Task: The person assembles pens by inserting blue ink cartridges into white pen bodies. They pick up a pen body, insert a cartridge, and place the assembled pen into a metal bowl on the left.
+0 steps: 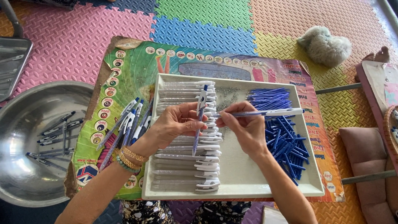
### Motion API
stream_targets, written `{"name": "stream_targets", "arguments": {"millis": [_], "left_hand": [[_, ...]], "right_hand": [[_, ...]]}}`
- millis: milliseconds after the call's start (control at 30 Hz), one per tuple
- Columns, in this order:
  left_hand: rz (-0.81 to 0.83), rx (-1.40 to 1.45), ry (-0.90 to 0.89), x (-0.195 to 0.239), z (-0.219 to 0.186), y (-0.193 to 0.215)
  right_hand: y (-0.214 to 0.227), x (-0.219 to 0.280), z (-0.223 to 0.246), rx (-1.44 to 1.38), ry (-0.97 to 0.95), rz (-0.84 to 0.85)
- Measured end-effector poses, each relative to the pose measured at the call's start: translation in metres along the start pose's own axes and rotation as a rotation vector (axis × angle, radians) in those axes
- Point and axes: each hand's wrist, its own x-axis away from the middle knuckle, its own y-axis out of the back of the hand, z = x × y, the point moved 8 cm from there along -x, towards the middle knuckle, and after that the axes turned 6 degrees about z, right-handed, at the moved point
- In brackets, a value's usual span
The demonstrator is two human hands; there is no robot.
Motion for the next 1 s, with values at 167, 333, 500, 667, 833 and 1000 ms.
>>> {"name": "stream_targets", "arguments": {"millis": [167,333,500,667,833,1000], "left_hand": [[0.0,0.015,0.007,-0.001,0.007,0.001],[0.02,0.031,0.023,0.002,0.003,-0.009],[-0.021,-0.018,0.062,0.004,0.005,-0.012],[-0.053,-0.038,0.044,0.0,0.014,-0.006],[-0.065,-0.06,0.0,0.003,0.01,-0.008],[-0.096,-0.113,-0.014,0.008,0.004,-0.01]], "right_hand": [[-0.014,0.002,0.004,0.184,0.042,-0.056],[-0.019,0.0,0.002,0.128,0.085,-0.065],[-0.024,0.0,0.008,0.109,0.104,-0.077],[-0.024,0.001,0.008,0.113,0.134,-0.087],[-0.025,0.002,0.007,0.13,0.179,-0.087],[-0.025,0.001,0.009,0.261,0.277,-0.024]]}}
